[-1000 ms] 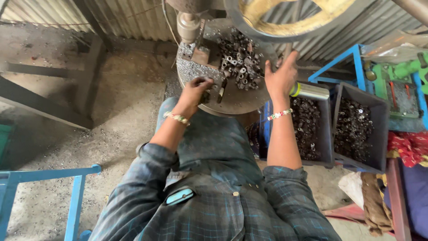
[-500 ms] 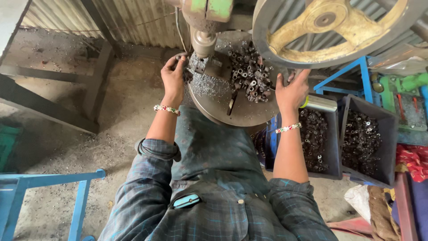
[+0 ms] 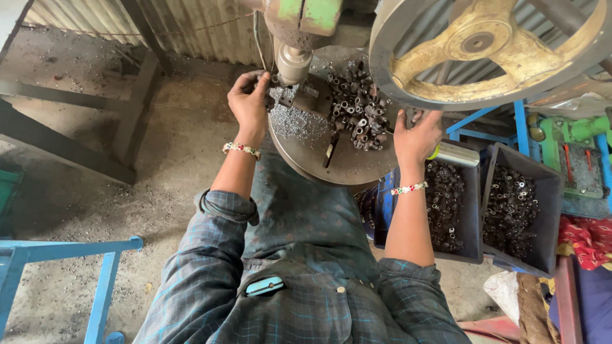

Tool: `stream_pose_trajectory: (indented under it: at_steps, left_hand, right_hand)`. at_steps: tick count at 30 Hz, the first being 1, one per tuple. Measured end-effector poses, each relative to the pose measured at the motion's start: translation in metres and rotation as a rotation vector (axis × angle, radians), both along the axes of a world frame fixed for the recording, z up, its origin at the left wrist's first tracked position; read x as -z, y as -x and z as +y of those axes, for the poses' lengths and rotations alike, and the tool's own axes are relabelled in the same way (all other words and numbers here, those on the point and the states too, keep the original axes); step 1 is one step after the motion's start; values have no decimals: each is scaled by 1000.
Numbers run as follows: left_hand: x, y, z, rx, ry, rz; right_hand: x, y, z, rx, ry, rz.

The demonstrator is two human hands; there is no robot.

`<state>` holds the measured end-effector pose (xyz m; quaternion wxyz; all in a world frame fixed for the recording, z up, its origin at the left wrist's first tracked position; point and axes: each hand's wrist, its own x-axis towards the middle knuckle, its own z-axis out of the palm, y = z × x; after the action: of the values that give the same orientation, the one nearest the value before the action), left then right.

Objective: The person stands at a bench drill press and works through a pile of small dark metal fittings on the machine table. They pick up a fitting, position it under the drill bit, operate the press to drill it, then drop the finished piece into a bin beside the machine, repeating the cycle.

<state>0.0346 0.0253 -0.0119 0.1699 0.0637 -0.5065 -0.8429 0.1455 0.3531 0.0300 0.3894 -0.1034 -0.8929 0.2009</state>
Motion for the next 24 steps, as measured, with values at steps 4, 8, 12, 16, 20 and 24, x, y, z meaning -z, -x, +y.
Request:
stream_pose_trajectory:
  at_steps: [4,8,12,16,20,24]
  left_hand:
    - [2,5,-4,154,33,-20]
    - [-3,17,-21,371,41,-61]
    - [-7,19,-23,393,65,-34]
    - [-10,15,-19,402,1,-101]
    - [-16,14,-19,403,25,-82]
    - [-19,9,-19,451,-37,-55]
  right_hand:
    - [1,0,-2,28,59,-37]
    - [6,17,5,52,-117,-85]
    - [-3,65,12,-33,-338,-130]
    - [-32,117,12,115,-337,-229]
    - [-63,152,10,268,-267,-345]
    - [-62,144,13,284,-218,-346]
